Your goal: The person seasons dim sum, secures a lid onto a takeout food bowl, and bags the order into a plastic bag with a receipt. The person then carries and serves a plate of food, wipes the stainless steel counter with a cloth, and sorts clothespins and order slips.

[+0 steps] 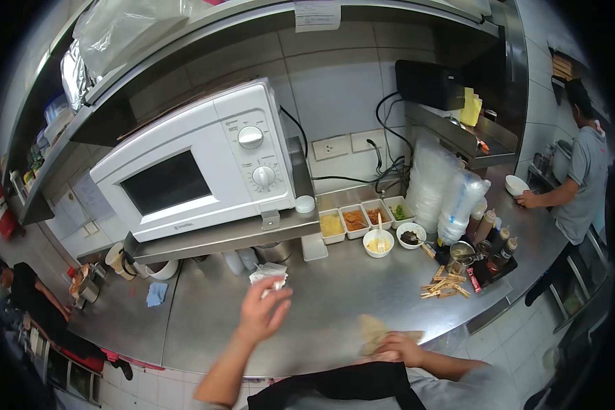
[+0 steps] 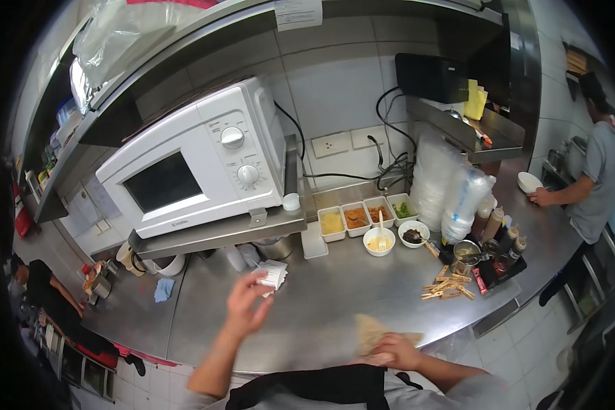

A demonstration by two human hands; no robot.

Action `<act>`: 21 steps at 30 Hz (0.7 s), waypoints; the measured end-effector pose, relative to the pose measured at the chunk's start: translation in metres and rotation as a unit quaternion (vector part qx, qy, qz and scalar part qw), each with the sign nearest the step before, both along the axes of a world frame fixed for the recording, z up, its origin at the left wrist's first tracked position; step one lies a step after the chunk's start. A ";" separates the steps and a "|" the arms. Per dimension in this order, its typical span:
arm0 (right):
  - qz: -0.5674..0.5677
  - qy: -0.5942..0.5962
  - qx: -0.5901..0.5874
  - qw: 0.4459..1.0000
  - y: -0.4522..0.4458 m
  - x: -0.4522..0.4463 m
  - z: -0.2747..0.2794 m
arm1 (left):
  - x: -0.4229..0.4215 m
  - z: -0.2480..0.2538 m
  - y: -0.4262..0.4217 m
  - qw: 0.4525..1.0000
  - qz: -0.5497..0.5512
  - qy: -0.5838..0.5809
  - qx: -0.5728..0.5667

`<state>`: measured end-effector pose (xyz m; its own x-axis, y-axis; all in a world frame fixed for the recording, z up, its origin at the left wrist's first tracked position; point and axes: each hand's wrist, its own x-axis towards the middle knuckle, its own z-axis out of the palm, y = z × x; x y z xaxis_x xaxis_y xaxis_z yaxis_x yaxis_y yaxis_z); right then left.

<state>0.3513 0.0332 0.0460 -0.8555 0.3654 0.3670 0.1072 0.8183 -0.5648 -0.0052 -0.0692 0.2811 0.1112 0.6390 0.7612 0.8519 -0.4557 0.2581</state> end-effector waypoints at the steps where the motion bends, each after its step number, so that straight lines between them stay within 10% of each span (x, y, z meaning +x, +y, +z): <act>1: -0.075 -0.020 0.012 0.997 -0.003 0.037 0.012 | 0.005 0.042 0.007 0.995 -0.036 0.087 0.044; 5: -0.428 -0.073 -0.068 0.898 -0.001 0.167 0.024 | 0.031 0.187 0.054 0.981 -0.039 0.152 0.117; 8: -0.593 -0.122 -0.032 0.795 0.000 0.213 0.044 | 0.047 0.263 0.123 0.987 -0.115 -0.068 0.086; 11: -0.472 0.136 -0.157 0.857 0.018 0.182 0.052 | 0.044 0.329 0.196 0.982 -0.144 -0.083 0.092; 21: 0.016 0.029 -0.107 0.994 0.043 -0.073 0.061 | 0.121 0.326 0.262 0.958 -0.083 -0.241 0.134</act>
<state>0.2787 0.0766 0.1074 -0.8473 0.4136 0.3330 0.0452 0.6811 -0.7308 0.1161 0.1924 0.6069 -0.2116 0.4170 0.8840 0.5737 -0.6793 0.4577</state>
